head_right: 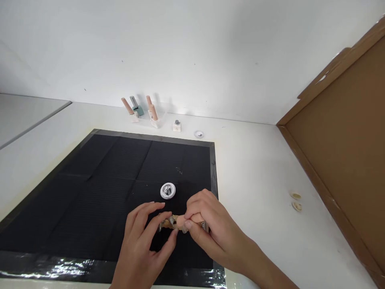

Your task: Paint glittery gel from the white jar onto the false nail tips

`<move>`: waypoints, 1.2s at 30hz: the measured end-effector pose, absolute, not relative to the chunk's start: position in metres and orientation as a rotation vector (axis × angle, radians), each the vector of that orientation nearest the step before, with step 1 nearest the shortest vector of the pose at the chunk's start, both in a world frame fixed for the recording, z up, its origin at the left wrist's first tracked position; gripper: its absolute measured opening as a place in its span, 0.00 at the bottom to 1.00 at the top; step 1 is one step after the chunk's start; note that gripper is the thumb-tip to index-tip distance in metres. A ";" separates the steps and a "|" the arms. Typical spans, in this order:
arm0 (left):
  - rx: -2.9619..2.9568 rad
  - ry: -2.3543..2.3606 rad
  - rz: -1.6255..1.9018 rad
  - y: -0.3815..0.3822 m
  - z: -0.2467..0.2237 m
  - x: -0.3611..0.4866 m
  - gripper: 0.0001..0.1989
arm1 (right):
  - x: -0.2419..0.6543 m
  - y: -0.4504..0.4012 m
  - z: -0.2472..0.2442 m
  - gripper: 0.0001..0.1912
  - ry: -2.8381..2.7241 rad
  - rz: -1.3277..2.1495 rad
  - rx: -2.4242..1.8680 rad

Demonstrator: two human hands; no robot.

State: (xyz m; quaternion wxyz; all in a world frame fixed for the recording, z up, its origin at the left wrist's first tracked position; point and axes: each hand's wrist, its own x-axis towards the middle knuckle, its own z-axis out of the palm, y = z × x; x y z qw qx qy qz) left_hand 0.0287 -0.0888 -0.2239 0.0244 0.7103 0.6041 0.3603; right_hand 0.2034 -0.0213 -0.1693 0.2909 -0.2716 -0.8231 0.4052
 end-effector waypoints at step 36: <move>2.176 2.001 1.186 -0.094 -0.225 0.034 0.12 | 0.190 -0.021 -0.166 0.07 -2.472 0.785 -0.594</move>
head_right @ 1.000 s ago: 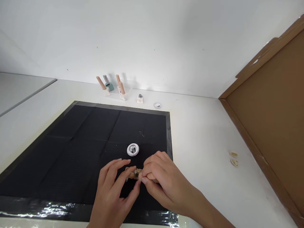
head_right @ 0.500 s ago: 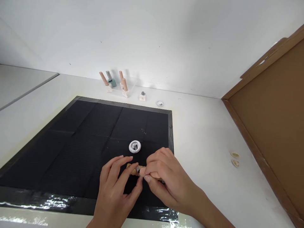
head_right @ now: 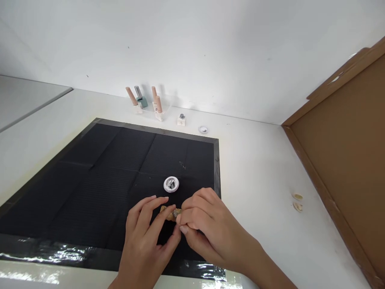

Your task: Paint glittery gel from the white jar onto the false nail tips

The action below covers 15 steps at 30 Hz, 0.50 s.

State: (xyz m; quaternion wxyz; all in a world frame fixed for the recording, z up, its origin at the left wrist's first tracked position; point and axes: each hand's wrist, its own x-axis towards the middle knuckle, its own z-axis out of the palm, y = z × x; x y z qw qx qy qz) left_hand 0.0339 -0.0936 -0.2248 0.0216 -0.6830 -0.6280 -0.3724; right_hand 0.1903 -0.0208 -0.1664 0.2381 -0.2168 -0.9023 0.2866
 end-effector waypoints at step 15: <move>-2.121 -1.946 -1.160 -0.093 -0.226 0.034 0.12 | 0.187 -0.020 -0.168 0.08 -2.455 0.741 -0.625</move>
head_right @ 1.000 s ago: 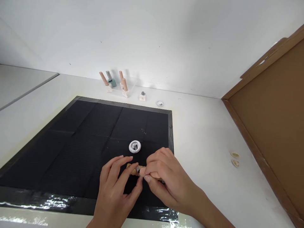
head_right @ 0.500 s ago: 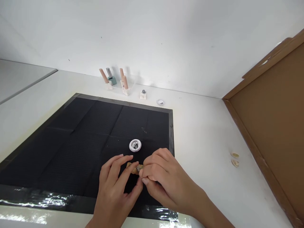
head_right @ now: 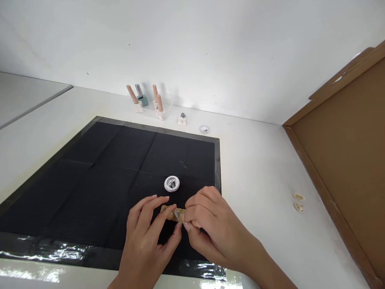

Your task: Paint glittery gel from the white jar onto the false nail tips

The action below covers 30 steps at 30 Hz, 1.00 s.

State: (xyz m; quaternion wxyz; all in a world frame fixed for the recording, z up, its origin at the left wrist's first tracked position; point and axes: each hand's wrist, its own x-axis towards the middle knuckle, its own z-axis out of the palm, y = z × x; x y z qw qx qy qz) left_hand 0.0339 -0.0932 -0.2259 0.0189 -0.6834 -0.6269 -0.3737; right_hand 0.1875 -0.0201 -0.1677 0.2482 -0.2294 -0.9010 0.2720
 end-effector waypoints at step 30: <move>-2.138 -1.970 -1.184 -0.094 -0.227 0.034 0.12 | 0.191 -0.019 -0.166 0.09 -2.482 0.771 -0.629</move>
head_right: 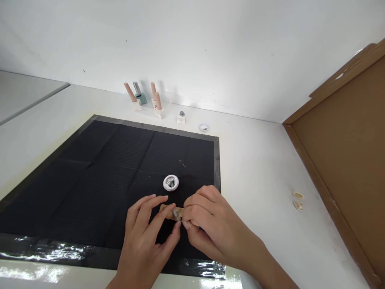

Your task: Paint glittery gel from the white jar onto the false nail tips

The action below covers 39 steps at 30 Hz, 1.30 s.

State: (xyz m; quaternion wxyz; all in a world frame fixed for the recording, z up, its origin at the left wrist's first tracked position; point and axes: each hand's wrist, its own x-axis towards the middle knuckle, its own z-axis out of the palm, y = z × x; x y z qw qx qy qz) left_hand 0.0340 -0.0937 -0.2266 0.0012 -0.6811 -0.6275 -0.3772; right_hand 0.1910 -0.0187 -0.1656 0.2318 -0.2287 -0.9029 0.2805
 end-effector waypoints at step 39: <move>-2.228 -2.133 -1.248 -0.093 -0.228 0.028 0.16 | 0.188 -0.016 -0.174 0.08 -2.295 1.045 -0.744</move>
